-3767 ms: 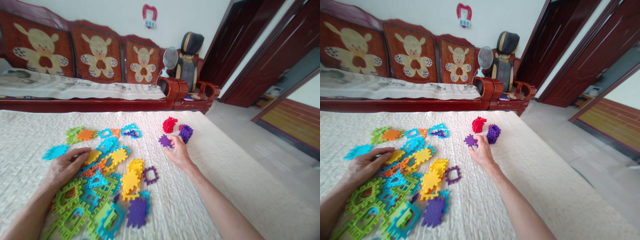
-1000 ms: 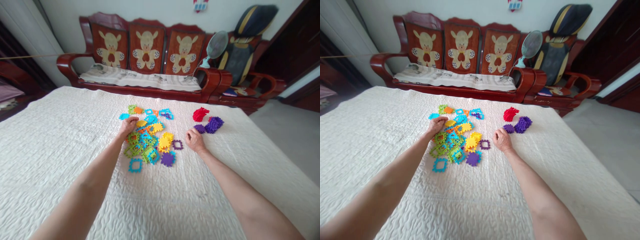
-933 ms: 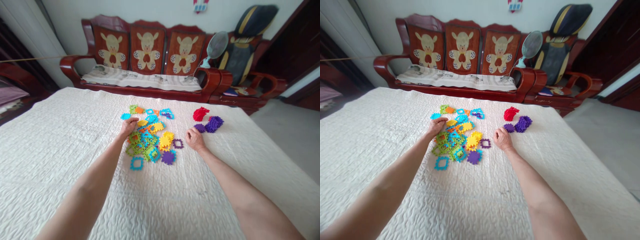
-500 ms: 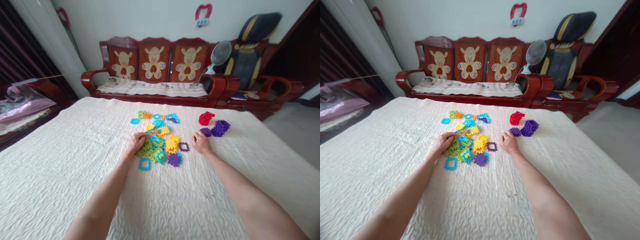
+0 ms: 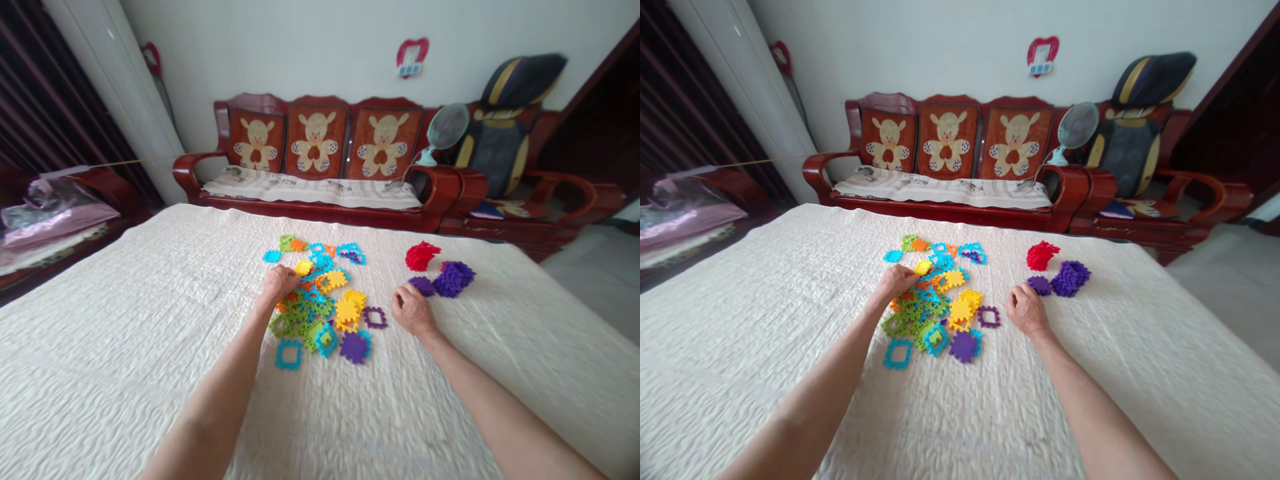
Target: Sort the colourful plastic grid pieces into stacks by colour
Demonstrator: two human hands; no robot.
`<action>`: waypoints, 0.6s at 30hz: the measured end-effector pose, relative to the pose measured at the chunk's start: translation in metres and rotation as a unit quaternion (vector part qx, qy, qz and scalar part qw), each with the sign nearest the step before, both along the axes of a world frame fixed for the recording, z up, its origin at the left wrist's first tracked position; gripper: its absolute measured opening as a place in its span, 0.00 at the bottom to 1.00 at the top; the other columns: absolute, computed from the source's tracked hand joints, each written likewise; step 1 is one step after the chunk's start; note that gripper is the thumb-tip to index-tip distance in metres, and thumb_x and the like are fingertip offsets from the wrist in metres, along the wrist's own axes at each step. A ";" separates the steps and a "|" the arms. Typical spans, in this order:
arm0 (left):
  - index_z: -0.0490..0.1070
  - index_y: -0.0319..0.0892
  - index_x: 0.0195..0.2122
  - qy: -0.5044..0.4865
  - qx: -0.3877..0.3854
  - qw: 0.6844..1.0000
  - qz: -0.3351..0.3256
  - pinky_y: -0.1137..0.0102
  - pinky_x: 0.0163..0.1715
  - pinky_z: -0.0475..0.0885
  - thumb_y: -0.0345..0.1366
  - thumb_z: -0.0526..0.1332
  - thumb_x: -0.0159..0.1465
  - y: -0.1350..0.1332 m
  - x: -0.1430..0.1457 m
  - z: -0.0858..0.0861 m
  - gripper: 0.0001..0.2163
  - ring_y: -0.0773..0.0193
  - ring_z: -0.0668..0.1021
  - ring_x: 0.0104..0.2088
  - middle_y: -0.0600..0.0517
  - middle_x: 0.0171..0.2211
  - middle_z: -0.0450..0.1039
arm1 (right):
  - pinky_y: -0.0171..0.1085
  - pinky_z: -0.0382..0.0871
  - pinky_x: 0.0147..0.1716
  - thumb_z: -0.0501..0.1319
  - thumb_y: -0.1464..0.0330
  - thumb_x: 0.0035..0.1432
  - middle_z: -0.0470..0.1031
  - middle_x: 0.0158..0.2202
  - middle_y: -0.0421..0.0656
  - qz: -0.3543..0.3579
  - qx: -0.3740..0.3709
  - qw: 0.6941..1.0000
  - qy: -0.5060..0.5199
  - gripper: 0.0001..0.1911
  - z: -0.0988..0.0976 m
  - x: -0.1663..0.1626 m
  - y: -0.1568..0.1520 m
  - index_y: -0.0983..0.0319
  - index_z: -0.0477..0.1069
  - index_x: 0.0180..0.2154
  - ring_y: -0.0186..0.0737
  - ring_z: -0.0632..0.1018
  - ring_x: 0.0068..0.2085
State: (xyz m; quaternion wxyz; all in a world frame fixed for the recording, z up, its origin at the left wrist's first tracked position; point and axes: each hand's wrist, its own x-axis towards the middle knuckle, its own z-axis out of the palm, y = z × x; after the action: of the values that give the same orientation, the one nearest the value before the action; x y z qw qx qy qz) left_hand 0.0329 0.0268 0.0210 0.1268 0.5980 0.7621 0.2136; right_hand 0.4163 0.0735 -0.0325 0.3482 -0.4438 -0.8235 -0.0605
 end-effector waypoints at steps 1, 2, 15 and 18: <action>0.85 0.42 0.35 0.006 -0.015 1.000 -0.006 0.64 0.41 0.73 0.41 0.61 0.58 0.003 0.000 0.002 0.13 0.51 0.81 0.37 0.43 0.31 0.82 | 0.39 0.63 0.36 0.55 0.73 0.59 0.68 0.29 0.43 -0.001 0.000 1.000 -0.002 0.09 0.000 0.000 0.000 0.58 0.65 0.27 0.43 0.70 0.33; 0.85 0.42 0.35 0.013 -0.027 0.999 -0.013 0.64 0.39 0.73 0.41 0.62 0.57 0.004 0.000 0.004 0.13 0.51 0.81 0.36 0.43 0.30 0.82 | 0.39 0.63 0.36 0.55 0.73 0.59 0.68 0.29 0.43 -0.002 0.001 1.000 -0.004 0.09 0.000 0.000 0.000 0.57 0.65 0.27 0.42 0.70 0.33; 0.84 0.44 0.36 0.067 -0.013 0.997 -0.037 0.66 0.48 0.71 0.45 0.66 0.55 0.004 0.006 0.000 0.13 0.50 0.78 0.48 0.42 0.44 0.81 | 0.39 0.64 0.36 0.56 0.74 0.59 0.68 0.29 0.43 0.000 -0.001 1.000 0.006 0.09 0.001 0.000 -0.001 0.57 0.66 0.27 0.42 0.70 0.33; 0.83 0.43 0.32 0.052 -0.012 0.998 -0.014 0.67 0.42 0.71 0.42 0.67 0.52 0.008 0.009 -0.003 0.11 0.51 0.79 0.44 0.42 0.40 0.81 | 0.39 0.64 0.36 0.56 0.74 0.58 0.69 0.29 0.43 -0.001 0.002 1.000 0.009 0.09 0.000 0.000 0.000 0.57 0.66 0.27 0.42 0.71 0.33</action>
State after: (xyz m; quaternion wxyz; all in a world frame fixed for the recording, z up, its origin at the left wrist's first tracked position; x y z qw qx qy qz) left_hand 0.0420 0.0344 0.0179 0.0971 0.6171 0.7618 0.1714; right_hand 0.4165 0.0731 -0.0329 0.3562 -0.4446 -0.8198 -0.0581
